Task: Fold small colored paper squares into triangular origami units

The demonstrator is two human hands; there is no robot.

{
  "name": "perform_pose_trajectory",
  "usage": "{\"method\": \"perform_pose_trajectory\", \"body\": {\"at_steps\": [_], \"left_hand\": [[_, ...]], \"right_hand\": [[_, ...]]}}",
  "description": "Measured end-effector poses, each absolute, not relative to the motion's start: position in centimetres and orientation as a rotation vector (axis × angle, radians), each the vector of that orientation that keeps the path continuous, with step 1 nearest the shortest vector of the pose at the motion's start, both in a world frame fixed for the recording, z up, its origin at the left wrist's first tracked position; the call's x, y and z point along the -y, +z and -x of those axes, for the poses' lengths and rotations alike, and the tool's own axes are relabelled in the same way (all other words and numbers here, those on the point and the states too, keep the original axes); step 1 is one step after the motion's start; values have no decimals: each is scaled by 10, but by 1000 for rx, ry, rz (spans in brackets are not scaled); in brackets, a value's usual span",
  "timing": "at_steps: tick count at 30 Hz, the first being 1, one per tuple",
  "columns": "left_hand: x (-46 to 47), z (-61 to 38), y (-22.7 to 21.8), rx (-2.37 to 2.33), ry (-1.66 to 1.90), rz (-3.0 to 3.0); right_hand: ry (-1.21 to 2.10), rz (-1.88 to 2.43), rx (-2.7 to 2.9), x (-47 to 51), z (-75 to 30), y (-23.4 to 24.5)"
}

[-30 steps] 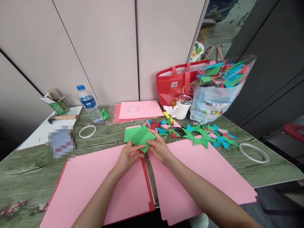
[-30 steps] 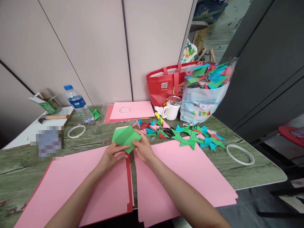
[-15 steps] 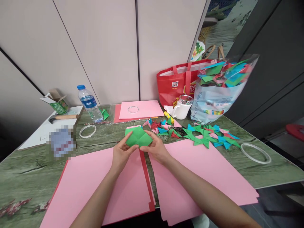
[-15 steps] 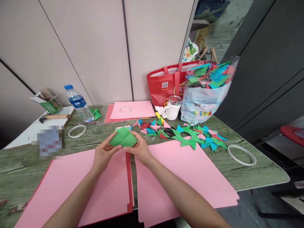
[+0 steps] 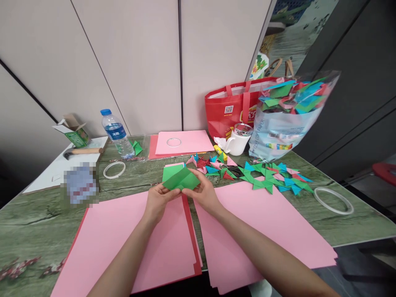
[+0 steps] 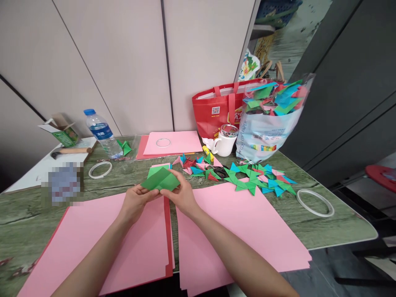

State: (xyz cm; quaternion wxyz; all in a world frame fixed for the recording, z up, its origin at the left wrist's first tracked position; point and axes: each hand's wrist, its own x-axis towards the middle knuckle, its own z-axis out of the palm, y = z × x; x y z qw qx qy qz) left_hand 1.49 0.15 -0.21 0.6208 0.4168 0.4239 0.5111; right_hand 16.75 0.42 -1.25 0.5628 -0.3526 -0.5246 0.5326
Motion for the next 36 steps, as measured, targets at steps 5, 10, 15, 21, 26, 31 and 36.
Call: {"method": "perform_pose_trajectory", "body": {"at_steps": [5, 10, 15, 21, 26, 31, 36], "left_hand": [[-2, -15, -4, -947, 1189, -923], [-2, -15, -6, -936, 1198, -868], [-2, -16, -8, -943, 1180, -837], [-3, -16, -13, -965, 1177, -835], [-2, -17, -13, -969, 1177, -832], [-1, -18, -9, -978, 1181, -783], [-1, -18, -8, -965, 1169, -767]], "right_hand": [[1207, 826, 1245, -7, -168, -16], [1181, 831, 1232, -7, -167, -17], [1189, 825, 1228, -5, -167, -15], [1164, 847, 1236, -7, -168, -15], [1157, 857, 1239, -7, -168, -16], [1121, 909, 1271, -6, -167, -18], [1120, 929, 1280, -7, -168, -20]]}}
